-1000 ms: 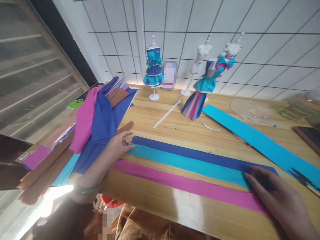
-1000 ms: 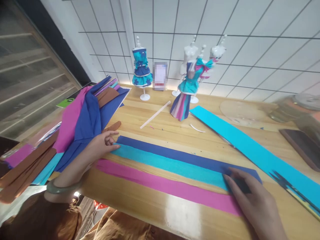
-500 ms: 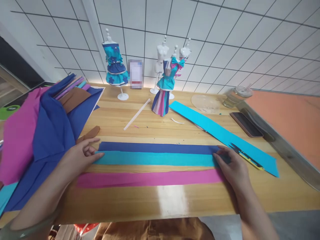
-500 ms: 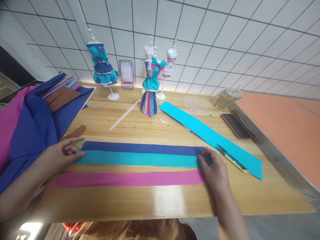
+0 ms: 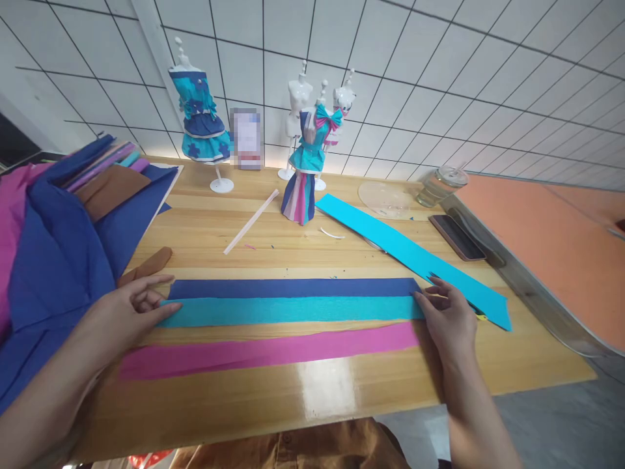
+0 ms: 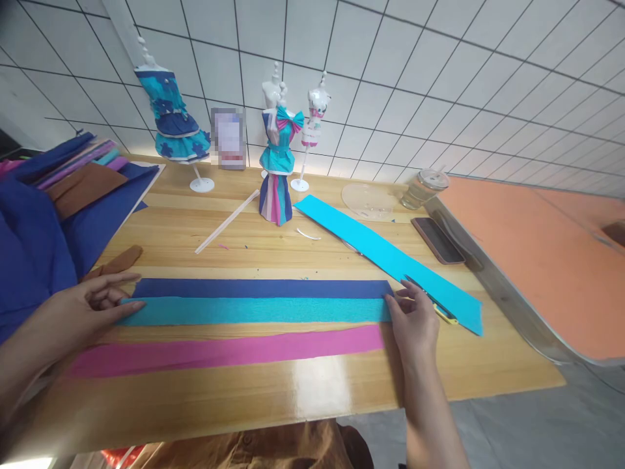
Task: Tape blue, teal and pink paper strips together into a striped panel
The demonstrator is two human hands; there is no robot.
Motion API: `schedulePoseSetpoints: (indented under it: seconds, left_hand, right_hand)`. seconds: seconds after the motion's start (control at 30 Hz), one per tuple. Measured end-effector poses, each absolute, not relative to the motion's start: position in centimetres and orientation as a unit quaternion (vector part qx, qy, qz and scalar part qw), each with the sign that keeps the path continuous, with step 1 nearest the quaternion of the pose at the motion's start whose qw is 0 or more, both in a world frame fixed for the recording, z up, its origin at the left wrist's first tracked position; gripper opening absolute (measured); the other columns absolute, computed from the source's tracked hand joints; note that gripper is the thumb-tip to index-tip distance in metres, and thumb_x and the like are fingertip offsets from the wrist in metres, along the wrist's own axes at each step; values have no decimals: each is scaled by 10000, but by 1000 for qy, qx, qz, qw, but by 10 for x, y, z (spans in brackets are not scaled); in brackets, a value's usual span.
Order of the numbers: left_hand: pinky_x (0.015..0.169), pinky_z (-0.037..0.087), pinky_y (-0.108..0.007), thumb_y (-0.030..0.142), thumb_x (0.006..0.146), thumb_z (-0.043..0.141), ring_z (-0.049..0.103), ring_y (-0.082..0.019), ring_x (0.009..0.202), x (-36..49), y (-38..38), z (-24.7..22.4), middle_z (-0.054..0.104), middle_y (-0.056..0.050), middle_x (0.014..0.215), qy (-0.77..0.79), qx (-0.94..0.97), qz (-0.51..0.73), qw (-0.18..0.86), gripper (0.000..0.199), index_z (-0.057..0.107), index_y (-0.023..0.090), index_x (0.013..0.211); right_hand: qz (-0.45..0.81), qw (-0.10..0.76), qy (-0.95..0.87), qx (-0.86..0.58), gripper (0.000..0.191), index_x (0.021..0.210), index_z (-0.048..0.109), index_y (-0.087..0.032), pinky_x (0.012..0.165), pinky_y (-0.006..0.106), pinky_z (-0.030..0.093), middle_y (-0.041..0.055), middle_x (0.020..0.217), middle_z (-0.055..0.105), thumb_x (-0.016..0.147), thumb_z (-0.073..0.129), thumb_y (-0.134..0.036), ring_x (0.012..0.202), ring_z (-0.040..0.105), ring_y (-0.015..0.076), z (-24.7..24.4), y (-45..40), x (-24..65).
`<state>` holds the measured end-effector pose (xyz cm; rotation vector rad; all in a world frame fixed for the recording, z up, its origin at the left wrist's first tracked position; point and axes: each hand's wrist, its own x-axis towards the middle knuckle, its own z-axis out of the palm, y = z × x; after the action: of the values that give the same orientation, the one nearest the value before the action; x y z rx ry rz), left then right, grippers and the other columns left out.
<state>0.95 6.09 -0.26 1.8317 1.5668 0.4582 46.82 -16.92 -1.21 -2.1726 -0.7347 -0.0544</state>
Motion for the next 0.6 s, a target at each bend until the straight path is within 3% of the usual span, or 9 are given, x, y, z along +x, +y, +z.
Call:
schedulePoseSetpoints:
  seconds: [0.27,0.6]
  left_hand:
    - [440,301,-197,490,626,654,362,-88,482,20,51,11,464,63,661,627,674,172,350,620,527,238,1179]
    - [456,307,-206,501,602,666,394,-103,515,20,53,11,483,58,657,625,676,169,351,644,544,217,1167]
  right_hand:
    - [-19,421,-277,-863,548,1114,589,-158,625,324,468,68,880,637,669,648,-474,696,611,196,-16,-170,472]
    - [-28,432,-281,-857,528,1099,596,-138,665,336,473,69,835,642,683,644,-460,706,601,194,-24,-172,480]
